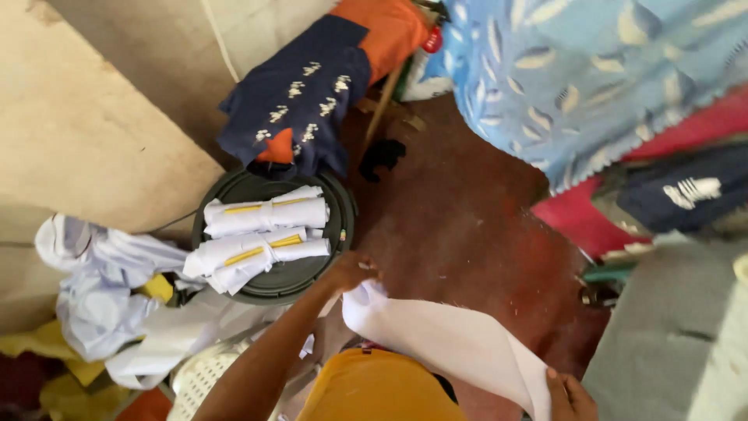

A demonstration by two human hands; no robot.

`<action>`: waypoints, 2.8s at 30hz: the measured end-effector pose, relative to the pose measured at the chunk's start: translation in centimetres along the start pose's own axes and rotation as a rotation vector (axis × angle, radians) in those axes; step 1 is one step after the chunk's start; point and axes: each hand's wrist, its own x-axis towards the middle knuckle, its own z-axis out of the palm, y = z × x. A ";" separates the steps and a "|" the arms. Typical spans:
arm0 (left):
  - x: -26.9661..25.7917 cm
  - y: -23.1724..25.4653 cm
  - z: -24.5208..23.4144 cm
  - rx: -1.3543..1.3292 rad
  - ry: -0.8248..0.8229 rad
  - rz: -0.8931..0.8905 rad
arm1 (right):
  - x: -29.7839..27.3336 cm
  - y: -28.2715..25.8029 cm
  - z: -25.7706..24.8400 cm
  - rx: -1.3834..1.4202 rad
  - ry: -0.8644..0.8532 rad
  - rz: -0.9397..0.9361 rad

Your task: Ironing small white fabric pieces on a padded board using an electric iron in a sewing factory.

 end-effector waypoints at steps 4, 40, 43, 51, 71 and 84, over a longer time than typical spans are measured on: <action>-0.4 3.0 -3.8 -0.362 0.129 -0.137 | 10.4 -6.5 -0.1 -0.313 -0.199 0.050; 24.4 -4.3 -24.2 -1.188 1.777 -0.953 | 44.6 -67.2 33.0 -0.496 -0.987 -0.979; 22.5 -2.4 -24.5 -1.170 1.965 -0.971 | 46.5 -71.6 35.0 -0.557 -1.016 -1.099; 13.9 -1.0 -19.4 -0.933 2.935 -0.486 | 47.3 -80.6 36.8 -0.681 -1.098 -1.260; 11.6 -1.4 -16.9 -0.932 2.330 -0.964 | 27.5 -87.6 40.5 0.149 -1.486 -1.323; 19.3 -5.9 -15.5 -0.712 1.607 -1.305 | 42.7 -76.6 59.9 -0.793 -1.007 -1.198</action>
